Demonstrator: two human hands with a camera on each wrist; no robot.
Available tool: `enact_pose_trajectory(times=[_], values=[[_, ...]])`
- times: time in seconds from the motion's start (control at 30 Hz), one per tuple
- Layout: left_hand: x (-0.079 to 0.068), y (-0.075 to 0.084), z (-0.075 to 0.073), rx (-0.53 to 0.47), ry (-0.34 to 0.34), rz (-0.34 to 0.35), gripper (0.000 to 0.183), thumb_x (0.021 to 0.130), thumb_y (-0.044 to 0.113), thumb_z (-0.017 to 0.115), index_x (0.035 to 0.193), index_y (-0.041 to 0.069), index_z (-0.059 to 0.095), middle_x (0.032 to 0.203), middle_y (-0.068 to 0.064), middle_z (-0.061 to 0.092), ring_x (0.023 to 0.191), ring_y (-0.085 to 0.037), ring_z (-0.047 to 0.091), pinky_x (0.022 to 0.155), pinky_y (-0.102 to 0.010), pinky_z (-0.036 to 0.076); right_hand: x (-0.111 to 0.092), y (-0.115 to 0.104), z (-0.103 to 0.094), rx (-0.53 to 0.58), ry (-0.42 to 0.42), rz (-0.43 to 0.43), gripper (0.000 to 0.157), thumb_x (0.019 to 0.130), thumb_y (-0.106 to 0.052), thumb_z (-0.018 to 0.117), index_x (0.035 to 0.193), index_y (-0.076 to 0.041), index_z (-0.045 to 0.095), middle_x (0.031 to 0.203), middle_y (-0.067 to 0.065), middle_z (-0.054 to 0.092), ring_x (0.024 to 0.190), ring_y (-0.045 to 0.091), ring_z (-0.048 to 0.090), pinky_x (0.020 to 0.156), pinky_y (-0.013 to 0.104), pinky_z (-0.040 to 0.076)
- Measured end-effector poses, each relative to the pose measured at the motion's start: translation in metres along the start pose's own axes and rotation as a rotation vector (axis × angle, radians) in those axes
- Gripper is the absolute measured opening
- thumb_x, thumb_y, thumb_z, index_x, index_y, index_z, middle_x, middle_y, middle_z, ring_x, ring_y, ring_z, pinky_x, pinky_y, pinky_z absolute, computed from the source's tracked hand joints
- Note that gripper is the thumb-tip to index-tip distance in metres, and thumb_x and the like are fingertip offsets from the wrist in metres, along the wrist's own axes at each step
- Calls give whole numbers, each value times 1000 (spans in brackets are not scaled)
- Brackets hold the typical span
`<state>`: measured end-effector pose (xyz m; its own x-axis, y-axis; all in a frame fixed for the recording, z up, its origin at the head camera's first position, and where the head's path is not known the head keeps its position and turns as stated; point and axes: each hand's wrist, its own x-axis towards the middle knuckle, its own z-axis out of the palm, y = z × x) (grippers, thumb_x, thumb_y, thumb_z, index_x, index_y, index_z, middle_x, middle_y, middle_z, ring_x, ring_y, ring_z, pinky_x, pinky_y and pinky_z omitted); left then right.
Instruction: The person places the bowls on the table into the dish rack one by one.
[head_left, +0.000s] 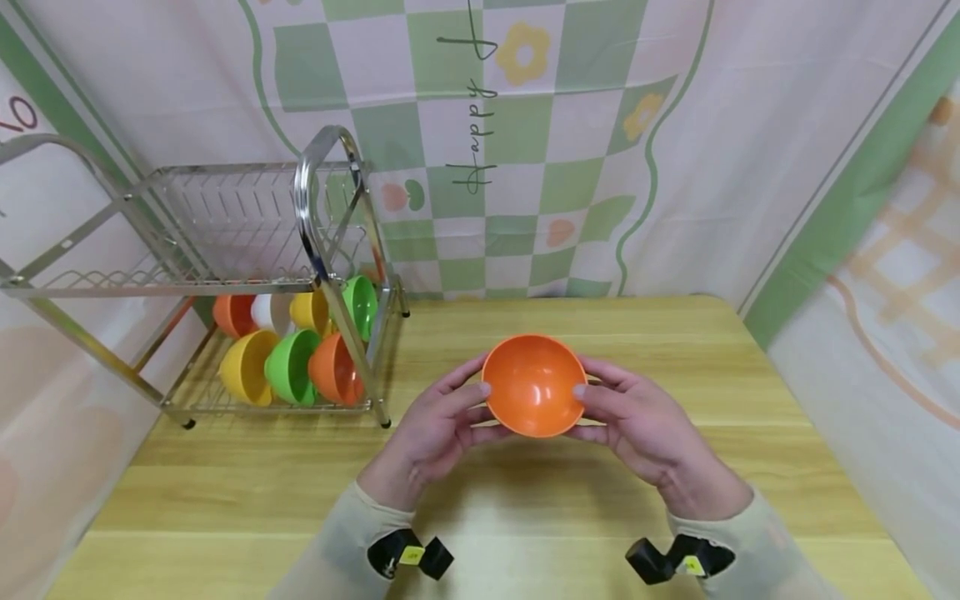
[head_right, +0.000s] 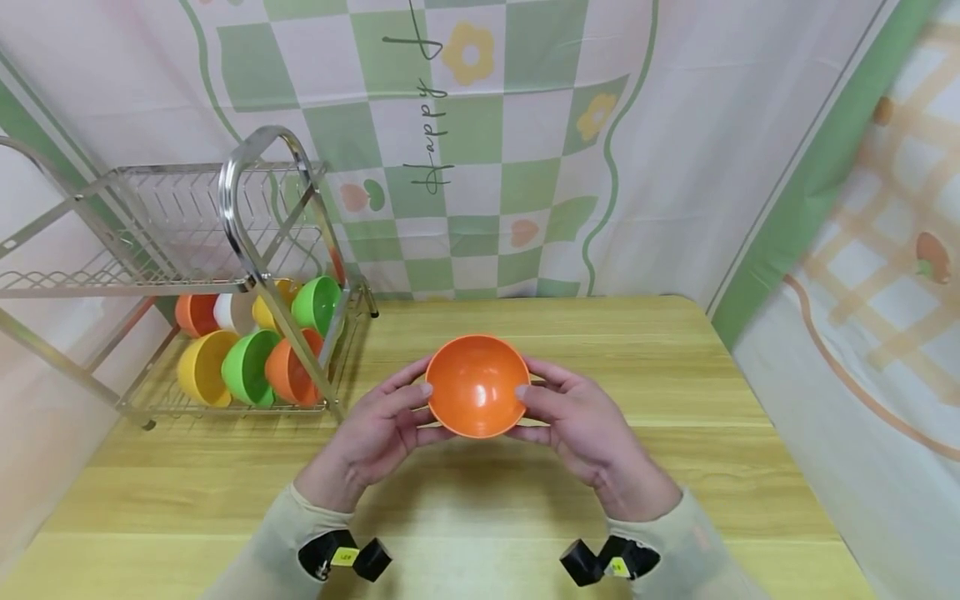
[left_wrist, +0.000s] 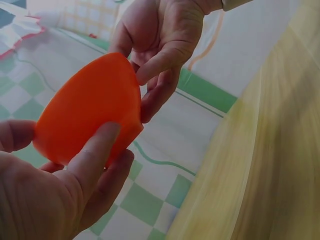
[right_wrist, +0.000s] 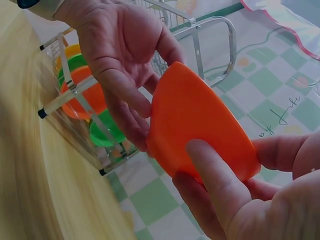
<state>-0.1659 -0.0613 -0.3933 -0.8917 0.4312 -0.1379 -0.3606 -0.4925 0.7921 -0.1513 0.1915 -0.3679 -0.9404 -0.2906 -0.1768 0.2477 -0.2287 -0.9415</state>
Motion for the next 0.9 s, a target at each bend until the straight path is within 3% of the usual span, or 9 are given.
enact_pose_trajectory(times=[0.17,0.37,0.47,0.57,0.67,0.9], values=[[-7,3,-13,-6,-2,-7,54,98,8,59,150,10,44,142,-20,50,108,-35,64,89,-53,53,1,-1,4,-2,-67,2,49,103,-15,57,147,0,43,128,15,61,103,32,66,88,51,54],[-21,11,-34,-1,26,-24,54,100,7,56,152,8,41,144,-20,48,112,-36,62,89,-53,53,8,-9,8,-68,-71,-25,58,107,-27,49,154,0,30,145,27,42,122,41,54,95,52,50],[-28,16,-45,11,43,-10,54,100,7,53,153,7,40,142,-20,50,112,-35,61,90,-53,53,16,-13,13,-225,7,-71,59,105,-33,51,154,-6,33,148,23,42,128,39,50,99,49,47],[-34,22,-56,48,65,13,52,101,8,52,152,5,39,137,-19,55,110,-34,63,89,-51,54,25,-17,21,-484,103,-126,59,102,-42,56,154,-19,40,146,12,48,129,31,50,104,50,44],[-44,29,-68,87,68,22,50,102,10,50,151,4,40,131,-17,59,107,-31,64,88,-50,55,35,-20,31,-675,135,-181,60,98,-50,58,152,-29,42,146,3,49,128,26,51,105,53,42],[-74,45,-100,145,6,43,38,105,8,43,140,16,56,124,-12,65,100,-25,67,85,-43,57,57,-24,62,-782,38,-280,66,95,-47,66,153,-34,38,150,0,45,133,24,47,105,48,43]])
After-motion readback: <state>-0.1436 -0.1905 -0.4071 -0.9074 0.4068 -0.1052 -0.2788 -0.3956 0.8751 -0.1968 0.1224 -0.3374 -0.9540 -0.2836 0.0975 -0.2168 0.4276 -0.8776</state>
